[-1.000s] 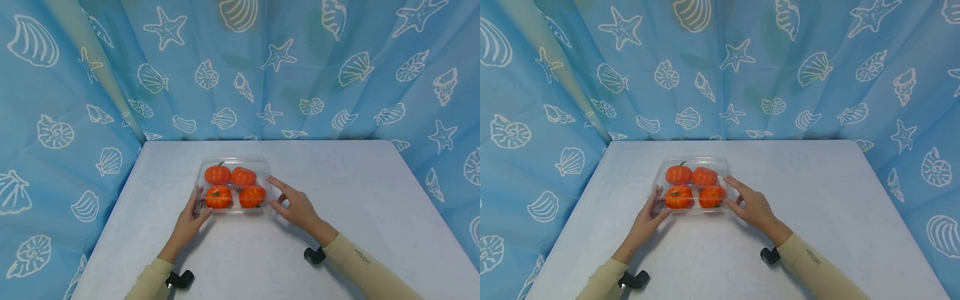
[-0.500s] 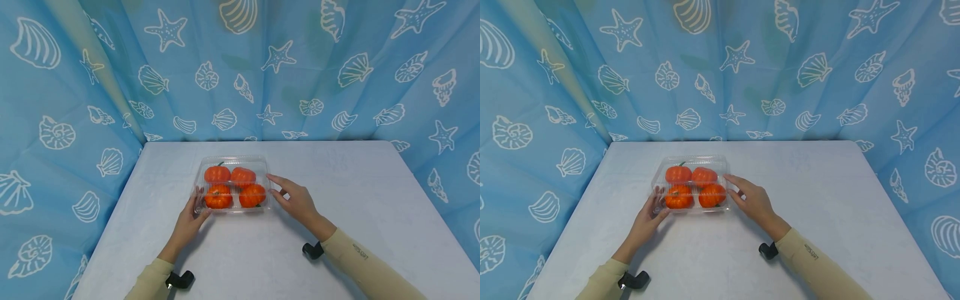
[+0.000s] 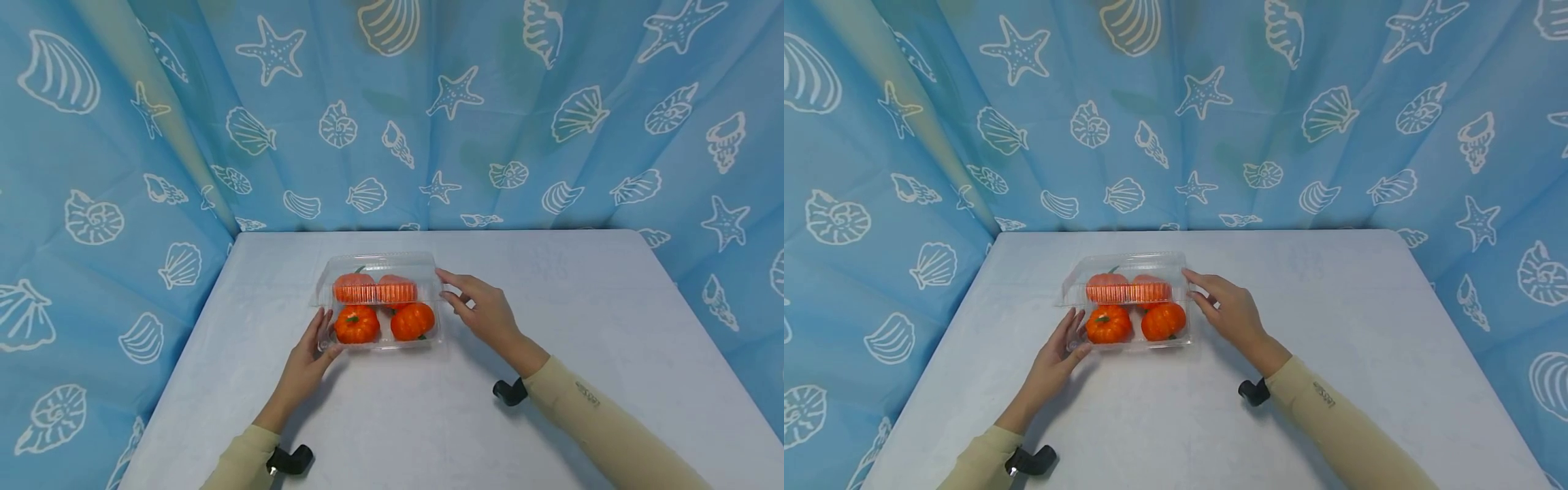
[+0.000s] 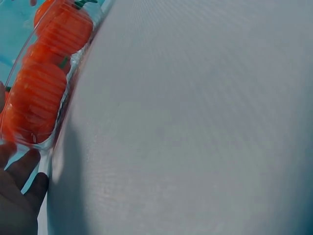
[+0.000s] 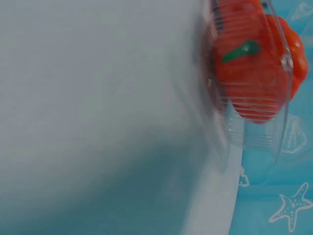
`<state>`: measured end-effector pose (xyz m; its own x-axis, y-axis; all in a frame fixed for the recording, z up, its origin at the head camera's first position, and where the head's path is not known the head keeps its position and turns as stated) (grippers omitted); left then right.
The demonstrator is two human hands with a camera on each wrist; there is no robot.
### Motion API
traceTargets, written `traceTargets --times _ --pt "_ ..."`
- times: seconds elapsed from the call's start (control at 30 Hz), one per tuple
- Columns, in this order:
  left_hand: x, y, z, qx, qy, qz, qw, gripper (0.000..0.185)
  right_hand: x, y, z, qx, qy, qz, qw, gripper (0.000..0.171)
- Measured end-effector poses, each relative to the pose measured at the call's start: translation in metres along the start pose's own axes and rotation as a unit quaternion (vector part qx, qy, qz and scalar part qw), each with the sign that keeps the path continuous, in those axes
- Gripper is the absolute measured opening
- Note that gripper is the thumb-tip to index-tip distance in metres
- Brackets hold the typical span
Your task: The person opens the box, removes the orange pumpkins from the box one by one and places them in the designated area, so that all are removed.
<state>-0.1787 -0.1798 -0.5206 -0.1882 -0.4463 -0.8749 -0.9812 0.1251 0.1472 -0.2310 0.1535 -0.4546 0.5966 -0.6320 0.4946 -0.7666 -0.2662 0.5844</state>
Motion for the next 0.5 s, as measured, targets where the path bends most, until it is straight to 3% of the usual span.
traceTargets --times 0.5 --pt "-0.002 -0.003 -0.006 0.016 0.004 -0.005 0.9999 0.083 -0.001 0.023 -0.005 -0.014 0.051 0.043 0.998 0.048"
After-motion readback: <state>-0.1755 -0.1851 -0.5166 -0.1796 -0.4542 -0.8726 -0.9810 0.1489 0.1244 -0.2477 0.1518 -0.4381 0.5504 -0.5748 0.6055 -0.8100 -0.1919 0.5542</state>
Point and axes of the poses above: each hand's wrist, its own y-axis towards the middle knuckle, its own z-axis out of the palm, x = y × z, the point moved 4 cm from there along y, towards the middle knuckle, and after that the axes turned 2 degrees about -x, right-handed, at the moved point
